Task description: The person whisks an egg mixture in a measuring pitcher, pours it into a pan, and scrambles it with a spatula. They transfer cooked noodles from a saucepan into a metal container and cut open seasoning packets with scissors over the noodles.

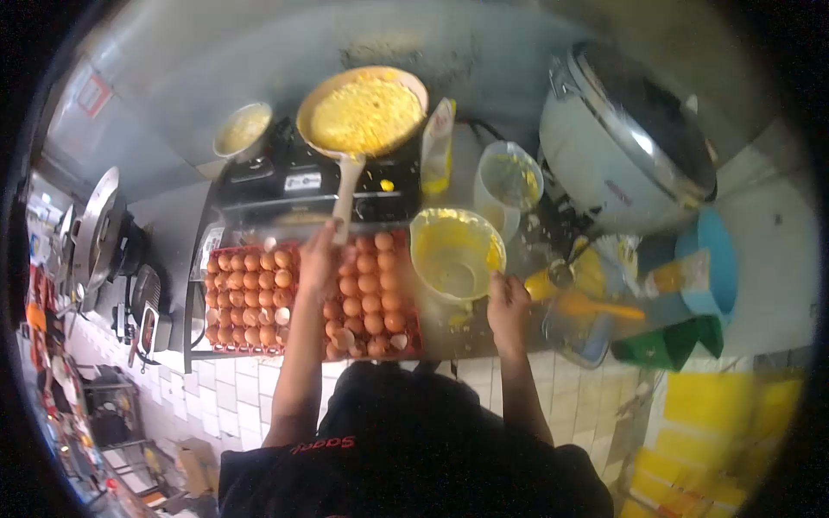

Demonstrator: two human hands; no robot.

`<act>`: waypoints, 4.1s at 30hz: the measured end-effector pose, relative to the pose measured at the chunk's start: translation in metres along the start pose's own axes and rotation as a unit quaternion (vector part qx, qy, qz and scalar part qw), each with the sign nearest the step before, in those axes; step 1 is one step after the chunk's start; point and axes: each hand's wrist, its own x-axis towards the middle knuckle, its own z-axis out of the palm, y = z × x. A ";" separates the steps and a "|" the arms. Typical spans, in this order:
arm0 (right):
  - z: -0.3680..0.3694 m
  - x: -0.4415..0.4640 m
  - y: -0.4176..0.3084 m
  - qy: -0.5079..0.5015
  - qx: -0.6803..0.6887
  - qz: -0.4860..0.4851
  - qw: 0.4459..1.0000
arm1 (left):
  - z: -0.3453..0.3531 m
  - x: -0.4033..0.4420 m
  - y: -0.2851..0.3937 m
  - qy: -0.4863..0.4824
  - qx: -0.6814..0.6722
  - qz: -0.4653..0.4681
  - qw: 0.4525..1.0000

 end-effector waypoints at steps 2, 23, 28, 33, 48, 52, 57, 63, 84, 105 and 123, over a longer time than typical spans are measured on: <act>-0.009 -0.005 0.011 -0.013 0.038 0.051 0.998 | -0.002 0.004 -0.009 -0.002 0.005 0.016 1.000; -0.070 -0.038 0.112 0.021 -0.205 -0.085 0.975 | -0.023 -0.041 -0.038 0.057 -0.085 0.018 0.995; -0.152 0.023 0.093 0.179 -0.456 -0.156 0.858 | -0.034 -0.046 -0.036 0.074 -0.100 0.016 0.992; -0.264 0.098 0.131 0.021 -0.700 -0.048 0.713 | -0.042 -0.041 -0.031 0.065 -0.087 0.002 0.994; -0.164 -0.003 -0.224 -0.132 -0.466 -0.101 0.869 | -0.024 0.038 -0.006 -0.046 -0.103 -0.047 0.993; 0.009 0.048 -0.273 -0.256 -0.445 -0.267 0.816 | -0.011 0.057 0.013 -0.149 -0.176 -0.106 0.967; 0.219 0.148 -0.296 -0.426 -0.633 -0.206 0.612 | -0.002 0.074 0.013 -0.217 -0.222 -0.159 0.937; 0.316 0.184 -0.264 -0.470 -0.576 -0.318 0.588 | 0.004 0.072 0.017 -0.223 -0.248 -0.199 0.922; 0.378 0.219 -0.199 -0.058 -0.450 -0.125 0.882 | 0.005 0.075 0.017 -0.184 -0.337 -0.229 0.894; 0.310 0.294 -0.185 -0.239 -0.438 -0.450 0.741 | -0.013 0.082 0.030 -0.242 -0.260 -0.275 0.893; 0.246 0.351 -0.208 -0.297 -0.613 -0.299 0.669 | -0.011 0.075 0.044 -0.208 -0.247 -0.255 0.911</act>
